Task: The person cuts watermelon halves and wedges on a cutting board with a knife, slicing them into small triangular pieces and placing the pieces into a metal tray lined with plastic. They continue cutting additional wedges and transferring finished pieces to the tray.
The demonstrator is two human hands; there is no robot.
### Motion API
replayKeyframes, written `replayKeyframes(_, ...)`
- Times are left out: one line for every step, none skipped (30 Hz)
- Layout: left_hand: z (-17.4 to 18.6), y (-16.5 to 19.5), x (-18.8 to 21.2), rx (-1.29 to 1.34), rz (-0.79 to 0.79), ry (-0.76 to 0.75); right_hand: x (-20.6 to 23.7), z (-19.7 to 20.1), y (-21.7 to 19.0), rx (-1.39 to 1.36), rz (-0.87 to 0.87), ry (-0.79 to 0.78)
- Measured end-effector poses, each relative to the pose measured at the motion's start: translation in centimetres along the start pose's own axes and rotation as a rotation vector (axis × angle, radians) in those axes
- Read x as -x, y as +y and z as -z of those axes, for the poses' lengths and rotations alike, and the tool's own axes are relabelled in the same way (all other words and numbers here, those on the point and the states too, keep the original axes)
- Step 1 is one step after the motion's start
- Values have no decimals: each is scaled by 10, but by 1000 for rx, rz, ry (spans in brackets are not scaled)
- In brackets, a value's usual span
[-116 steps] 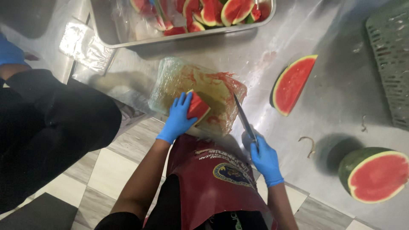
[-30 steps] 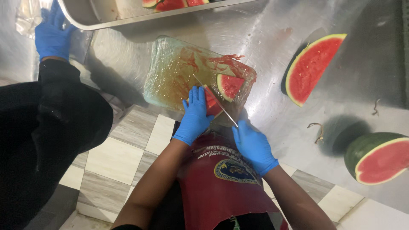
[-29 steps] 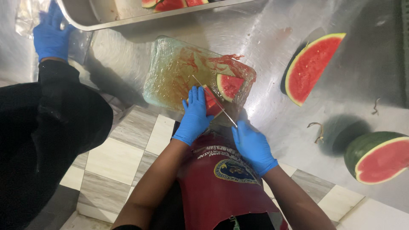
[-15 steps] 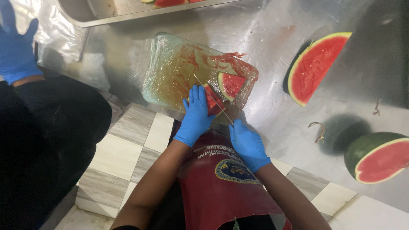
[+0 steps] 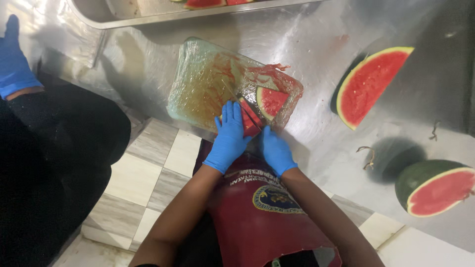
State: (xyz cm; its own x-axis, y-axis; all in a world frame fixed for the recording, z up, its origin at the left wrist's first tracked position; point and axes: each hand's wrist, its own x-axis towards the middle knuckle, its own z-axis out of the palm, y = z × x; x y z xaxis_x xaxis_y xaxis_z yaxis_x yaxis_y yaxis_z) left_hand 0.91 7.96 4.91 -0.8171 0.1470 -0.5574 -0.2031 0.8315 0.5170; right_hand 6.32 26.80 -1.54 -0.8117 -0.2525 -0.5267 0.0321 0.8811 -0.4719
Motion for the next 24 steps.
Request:
replayKeyframes(2, 1, 1, -3, -22, 15, 0, 3, 2, -25, -3, -13)
replayKeyframes(5, 1, 2, -7, -46, 37, 0, 8, 3, -48, 56, 69)
replayKeyframes(8, 2, 4, 10, -51, 46, -2, 18, 4, -66, 125, 153)
replayKeyframes(10, 2, 6, 26, -51, 52, -2, 28, 3, -87, 194, 229)
replayKeyframes(11, 2, 10, 41, -47, 53, 1, 37, 1, -72, 242, 267)
replayKeyframes(12, 2, 15, 35, -42, 71, 3, 48, -3, -60, 288, 307)
replayKeyframes(12, 2, 20, 28, -38, 88, 5, 57, -8, -48, 331, 347)
replayKeyframes(11, 2, 25, 23, -33, 102, 12, 66, -13, -59, 217, 258)
replayKeyframes(10, 1, 28, 16, -12, 100, 23, 76, -18, -69, 100, 164)
replayKeyframes(8, -1, 32, 11, 9, 96, 35, 84, -23, -77, -18, 69)
replayKeyframes(6, -3, 34, 7, 28, 97, 44, 92, -28, -45, -54, 32)
replayKeyframes(4, -5, 34, 37, 18, 117, 52, 99, -33, -11, -86, 1)
replayKeyframes(2, -7, 34, 66, 7, 139, 59, 104, -37, 23, -116, -29)
replayKeyframes(0, -9, 33, 94, -2, 160, 66, 108, -42, 39, -72, 10)
replayKeyframes(-2, -10, 32, 97, -17, 168, 72, 111, -47, 54, -27, 48)
replayKeyframes(-3, -12, 30, 98, -34, 175, 76, 113, -51, 67, 17, 87)
replayKeyframes(-4, -13, 29, 100, -50, 179, 80, 115, -54, 54, 43, 100)
replayKeyframes(-4, -14, 28, 102, -56, 181, 83, 116, -56, 43, 70, 114)
replayKeyframes(-5, -14, 27, 106, -63, 184, 84, 117, -58, 33, 96, 128)
replayKeyframes(-5, -14, 26, 111, -70, 186, 85, 117, -59, 35, 96, 128)
replayKeyframes(-4, -14, 26, 108, -65, 179, 85, 116, -59, 37, 94, 128)
replayKeyframes(-4, -14, 25, 105, -60, 173, 85, 115, -59, 39, 93, 128)
replayKeyframes(-4, -14, 25, 100, -53, 166, 85, 115, -58, 39, 92, 126)
replayKeyframes(-4, -15, 25, 99, -53, 163, 85, 114, -58, 41, 92, 123)
